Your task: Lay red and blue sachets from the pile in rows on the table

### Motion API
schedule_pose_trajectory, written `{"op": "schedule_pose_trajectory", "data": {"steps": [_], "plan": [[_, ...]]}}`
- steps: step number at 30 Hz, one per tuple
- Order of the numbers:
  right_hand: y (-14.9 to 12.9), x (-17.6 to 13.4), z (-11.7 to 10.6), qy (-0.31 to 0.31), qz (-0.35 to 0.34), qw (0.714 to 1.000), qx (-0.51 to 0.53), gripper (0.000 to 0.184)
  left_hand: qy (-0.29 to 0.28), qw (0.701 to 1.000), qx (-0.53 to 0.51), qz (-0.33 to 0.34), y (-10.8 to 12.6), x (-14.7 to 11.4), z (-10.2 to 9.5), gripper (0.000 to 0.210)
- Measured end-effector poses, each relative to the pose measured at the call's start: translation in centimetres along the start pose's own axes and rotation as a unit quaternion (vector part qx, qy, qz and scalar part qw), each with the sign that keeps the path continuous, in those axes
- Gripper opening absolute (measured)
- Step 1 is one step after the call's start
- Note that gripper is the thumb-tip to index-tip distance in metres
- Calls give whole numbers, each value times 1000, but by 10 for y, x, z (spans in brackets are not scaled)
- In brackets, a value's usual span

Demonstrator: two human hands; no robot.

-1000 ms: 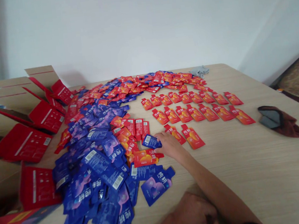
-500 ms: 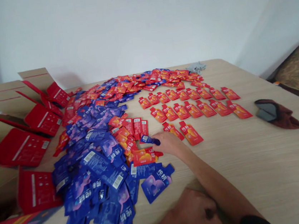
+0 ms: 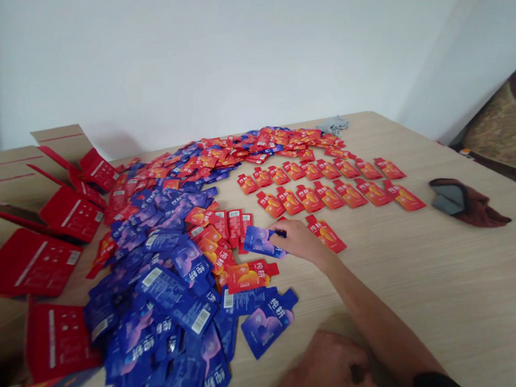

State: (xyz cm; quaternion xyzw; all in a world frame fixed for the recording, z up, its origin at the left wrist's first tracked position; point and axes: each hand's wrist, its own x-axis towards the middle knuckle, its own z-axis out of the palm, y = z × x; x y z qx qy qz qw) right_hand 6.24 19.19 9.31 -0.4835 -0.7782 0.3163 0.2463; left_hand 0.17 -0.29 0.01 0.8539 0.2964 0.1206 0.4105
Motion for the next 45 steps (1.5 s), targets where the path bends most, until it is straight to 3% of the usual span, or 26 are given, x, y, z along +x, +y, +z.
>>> {"op": "schedule_pose_trajectory", "data": {"steps": [4, 9, 11, 18, 21, 24, 30, 37, 45], "plan": [[3, -7, -17, -19, -17, 1000, -6, 28, -6, 1000, 19, 1, 3, 1, -3, 24], [6, -12, -29, -82, -100, 990, -53, 27, -6, 999, 47, -2, 5, 3, -4, 21], [4, -16, -39, -70, -131, 986, -72, 25, -11, 999, 48, 2, 6, 2, -7, 20], [25, -62, -114, 59, -174, 970, -160, 21, -20, 999, 13, -28, 13, 0, -19, 14], [51, -86, -145, 57, -153, 963, -215, 22, -11, 999, -19, -41, 14, -1, -21, 18], [76, -103, -159, 22, -129, 954, -270, 25, 8, 998, -54, -39, 14, -1, -20, 20], [109, -109, -142, -49, -102, 936, -332, 23, 30, 995, -93, -30, 11, -1, -16, 23], [128, -106, -114, -113, -104, 914, -376, 12, 40, 993, -108, -33, 5, 0, -10, 26], [137, -129, -111, -87, -78, 937, -330, 19, 45, 992, -113, -25, 6, -1, -10, 29]]}}
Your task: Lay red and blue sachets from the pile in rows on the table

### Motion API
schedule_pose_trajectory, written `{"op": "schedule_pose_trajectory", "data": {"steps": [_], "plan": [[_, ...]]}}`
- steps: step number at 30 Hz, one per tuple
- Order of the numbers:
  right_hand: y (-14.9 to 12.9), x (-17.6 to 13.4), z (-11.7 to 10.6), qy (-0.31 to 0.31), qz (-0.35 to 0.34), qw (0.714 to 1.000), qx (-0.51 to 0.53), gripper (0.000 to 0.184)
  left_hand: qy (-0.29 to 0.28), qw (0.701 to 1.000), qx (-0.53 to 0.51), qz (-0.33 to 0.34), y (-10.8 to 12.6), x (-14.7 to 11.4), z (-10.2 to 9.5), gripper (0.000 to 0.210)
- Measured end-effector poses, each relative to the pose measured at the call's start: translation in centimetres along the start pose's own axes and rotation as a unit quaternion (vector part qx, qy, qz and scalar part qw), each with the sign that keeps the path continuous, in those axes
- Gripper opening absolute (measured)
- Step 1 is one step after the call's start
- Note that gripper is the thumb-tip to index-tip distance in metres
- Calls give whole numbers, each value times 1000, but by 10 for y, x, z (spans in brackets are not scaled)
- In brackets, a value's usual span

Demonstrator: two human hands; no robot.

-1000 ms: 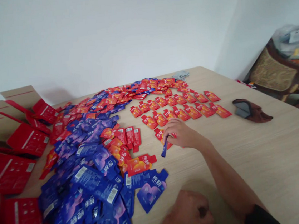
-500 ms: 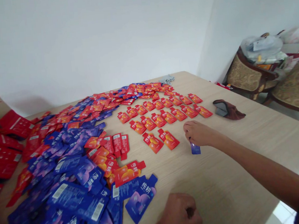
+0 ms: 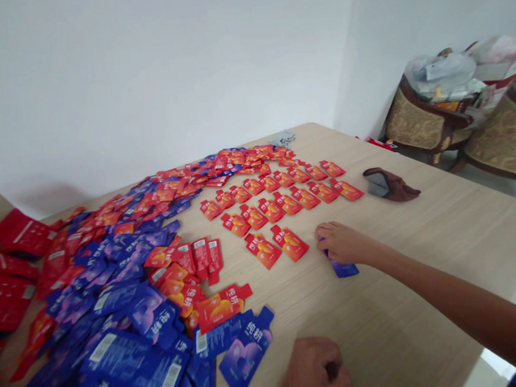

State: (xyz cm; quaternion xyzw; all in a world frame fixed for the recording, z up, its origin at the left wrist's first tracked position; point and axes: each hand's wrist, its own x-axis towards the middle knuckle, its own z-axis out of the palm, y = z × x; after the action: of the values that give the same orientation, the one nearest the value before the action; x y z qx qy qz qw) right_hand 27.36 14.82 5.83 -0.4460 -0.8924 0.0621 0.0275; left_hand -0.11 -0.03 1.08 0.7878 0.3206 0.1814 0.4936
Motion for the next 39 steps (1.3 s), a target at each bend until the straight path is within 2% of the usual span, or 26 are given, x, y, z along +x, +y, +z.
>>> {"op": "schedule_pose_trajectory", "data": {"steps": [4, 7, 9, 11, 15, 19, 22, 25, 28, 30, 32, 34, 36, 39], "plan": [[1, -11, 4, 63, 19, 997, 34, 33, 0, 1000, -4, -1, -1, 0, 0, 28], [-2, -22, 5, 128, 114, 983, 70, 30, -1, 1000, -4, 10, -3, 1, 2, 28], [-6, -32, 8, 133, 191, 968, 94, 35, -1, 1000, 4, 15, -5, 1, 3, 28], [-11, -43, 14, 113, 233, 960, 109, 45, 0, 1000, 13, 19, -6, 1, 3, 27], [-19, -63, 33, 95, 250, 957, 110, 62, -4, 999, 38, 29, -4, 0, 3, 24], [-17, -74, 43, 105, 242, 957, 119, 55, -26, 993, 99, 58, -7, 1, 5, 21], [-20, -72, 37, 111, 257, 944, 176, 49, -44, 985, 148, 76, -13, 3, 10, 22], [-44, -55, 20, 118, 267, 920, 260, 48, -50, 983, 157, 79, -15, 2, 11, 27], [-95, -18, -5, 118, 200, 920, 317, 46, -47, 984, 150, 78, -11, 0, 8, 29], [-139, 16, -18, 107, 118, 929, 333, 45, -51, 984, 147, 86, -9, 0, 5, 29], [-183, 53, -23, 60, 20, 941, 332, 44, -53, 981, 155, 104, -10, 3, 4, 29], [-220, 86, -18, 54, -66, 943, 323, 43, -51, 976, 167, 130, -14, 7, 7, 31], [-247, 111, -6, 58, -119, 940, 314, 43, -53, 972, 169, 155, -19, 11, 12, 29], [-267, 128, 16, 50, -159, 938, 303, 41, -56, 973, 149, 170, -21, 14, 17, 31]]}}
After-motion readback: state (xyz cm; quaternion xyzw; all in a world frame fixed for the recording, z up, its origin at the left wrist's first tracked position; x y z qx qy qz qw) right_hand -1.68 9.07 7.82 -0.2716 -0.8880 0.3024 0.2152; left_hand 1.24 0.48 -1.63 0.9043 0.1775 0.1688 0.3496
